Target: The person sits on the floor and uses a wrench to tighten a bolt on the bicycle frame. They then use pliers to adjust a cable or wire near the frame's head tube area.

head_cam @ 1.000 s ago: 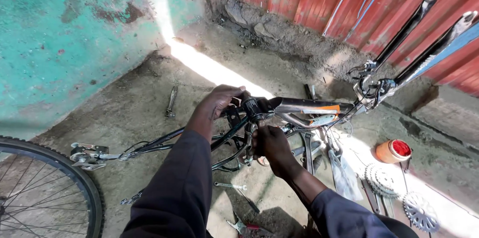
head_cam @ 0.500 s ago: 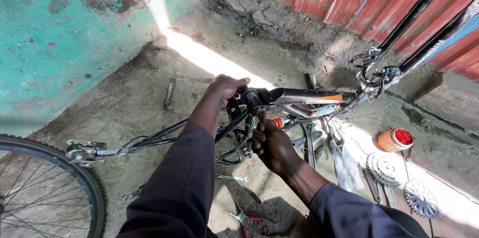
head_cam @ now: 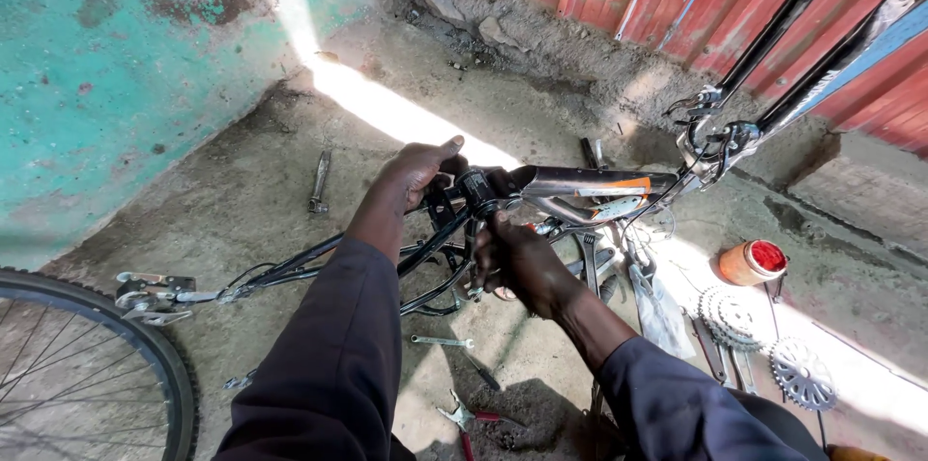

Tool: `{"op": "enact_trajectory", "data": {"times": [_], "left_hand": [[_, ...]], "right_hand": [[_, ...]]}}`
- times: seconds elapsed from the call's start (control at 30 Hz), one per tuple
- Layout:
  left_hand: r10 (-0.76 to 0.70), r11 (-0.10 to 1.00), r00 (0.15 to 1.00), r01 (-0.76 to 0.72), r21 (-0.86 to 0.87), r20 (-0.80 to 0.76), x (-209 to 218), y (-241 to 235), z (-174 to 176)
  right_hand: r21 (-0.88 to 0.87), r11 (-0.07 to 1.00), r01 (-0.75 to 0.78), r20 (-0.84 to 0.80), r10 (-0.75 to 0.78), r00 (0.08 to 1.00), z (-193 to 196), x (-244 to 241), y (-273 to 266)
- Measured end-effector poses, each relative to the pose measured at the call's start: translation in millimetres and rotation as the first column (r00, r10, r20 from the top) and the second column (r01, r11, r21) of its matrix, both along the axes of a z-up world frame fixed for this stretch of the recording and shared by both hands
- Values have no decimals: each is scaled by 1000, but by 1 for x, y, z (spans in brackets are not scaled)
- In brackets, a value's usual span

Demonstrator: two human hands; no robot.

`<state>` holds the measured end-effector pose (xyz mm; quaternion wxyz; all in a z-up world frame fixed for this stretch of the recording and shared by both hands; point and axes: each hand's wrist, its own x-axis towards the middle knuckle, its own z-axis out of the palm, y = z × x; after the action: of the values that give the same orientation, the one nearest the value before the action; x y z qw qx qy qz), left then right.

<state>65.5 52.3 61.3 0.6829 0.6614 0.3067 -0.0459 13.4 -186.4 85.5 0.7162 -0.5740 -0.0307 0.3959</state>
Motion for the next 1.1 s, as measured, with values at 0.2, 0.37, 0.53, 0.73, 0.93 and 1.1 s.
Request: {"op": "enact_trajectory", "data": {"times": [0.2, 0.37, 0.53, 0.73, 0.93, 1.1], "left_hand": [[-25, 942, 996, 53, 333, -89, 27, 12, -31], [4, 867, 987, 76, 492, -160, 39, 5, -35], [-23, 961, 992, 57, 272, -126, 2, -10, 11], [-1, 1000, 998, 2, -26, 66, -14, -20, 33], [-79, 976, 996, 85, 199, -38, 10, -1, -2], [-26, 981, 1000, 24, 194, 7, 20, 2, -28]], "right_hand": [[257, 963, 82, -338, 10, 941, -7, 0, 6], [-126, 992, -19, 196, 44, 980, 7, -3, 8], [-645, 696, 317, 747, 486, 453, -14, 5, 7], [-664, 586, 464, 741, 601, 299, -12, 1, 4], [79, 996, 50, -127, -39, 991, 5, -6, 6], [24, 994, 103, -1, -103, 995, -13, -5, 13]]}}
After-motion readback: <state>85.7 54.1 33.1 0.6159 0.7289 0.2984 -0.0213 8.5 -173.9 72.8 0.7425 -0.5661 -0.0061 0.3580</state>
